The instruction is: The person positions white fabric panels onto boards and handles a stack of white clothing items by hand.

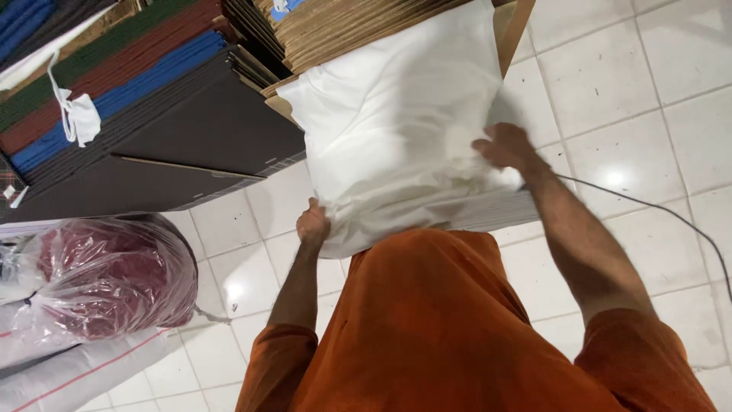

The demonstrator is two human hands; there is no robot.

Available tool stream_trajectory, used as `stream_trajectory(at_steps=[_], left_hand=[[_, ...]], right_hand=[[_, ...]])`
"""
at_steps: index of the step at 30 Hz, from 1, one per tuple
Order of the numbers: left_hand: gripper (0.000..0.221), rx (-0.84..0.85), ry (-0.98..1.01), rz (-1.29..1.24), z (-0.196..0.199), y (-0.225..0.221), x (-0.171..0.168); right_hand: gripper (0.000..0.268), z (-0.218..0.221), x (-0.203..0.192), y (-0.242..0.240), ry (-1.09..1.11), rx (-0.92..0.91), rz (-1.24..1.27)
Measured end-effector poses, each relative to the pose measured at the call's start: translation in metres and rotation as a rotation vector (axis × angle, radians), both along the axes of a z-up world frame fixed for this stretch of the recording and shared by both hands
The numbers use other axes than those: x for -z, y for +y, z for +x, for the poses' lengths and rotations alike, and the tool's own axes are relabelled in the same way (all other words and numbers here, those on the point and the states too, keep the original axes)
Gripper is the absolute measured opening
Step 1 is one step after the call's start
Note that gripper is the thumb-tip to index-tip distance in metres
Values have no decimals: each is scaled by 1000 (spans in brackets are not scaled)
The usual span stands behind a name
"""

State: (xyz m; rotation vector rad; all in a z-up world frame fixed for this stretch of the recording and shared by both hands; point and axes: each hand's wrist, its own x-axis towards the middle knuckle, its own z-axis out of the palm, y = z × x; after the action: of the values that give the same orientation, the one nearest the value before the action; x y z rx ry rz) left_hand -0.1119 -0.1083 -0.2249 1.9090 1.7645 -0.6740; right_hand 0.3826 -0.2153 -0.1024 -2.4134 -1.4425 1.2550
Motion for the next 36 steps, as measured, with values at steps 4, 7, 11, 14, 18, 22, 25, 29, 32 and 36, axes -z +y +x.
stream_trajectory(at_steps=[4, 7, 11, 14, 18, 22, 25, 29, 32, 36], left_hand=[[28, -116, -195, 62, 34, -2, 3], [24, -110, -573, 217, 71, -5, 31], [27, 3, -899, 306, 127, -9, -41], [40, -73, -1257, 565, 123, 15, -69], [16, -456, -1452, 682, 124, 42, -175], [7, -633, -1522, 603, 88, 65, -167], [10, -764, -1492, 590, 82, 52, -156], [17, -947, -1425, 504, 83, 57, -177], [9, -1291, -1257, 322, 102, 62, -273], [65, -477, -1464, 567, 53, 51, -321]], right_hand=[[66, -49, 91, -31, 84, 104, 195], [51, -77, 86, -62, 57, 189, 319], [59, -55, 135, -78, -39, 249, 295], [64, -15, 145, -85, -156, 145, 333], [39, 55, 195, -112, -298, 272, 66], [46, 53, 110, -116, 105, 645, 175], [63, 65, 92, -110, 374, 1134, 261], [55, 49, -15, -37, 588, 1396, 441], [61, 25, -147, 3, 500, 1328, 49], [30, 71, -105, -1, 984, 980, 830]])
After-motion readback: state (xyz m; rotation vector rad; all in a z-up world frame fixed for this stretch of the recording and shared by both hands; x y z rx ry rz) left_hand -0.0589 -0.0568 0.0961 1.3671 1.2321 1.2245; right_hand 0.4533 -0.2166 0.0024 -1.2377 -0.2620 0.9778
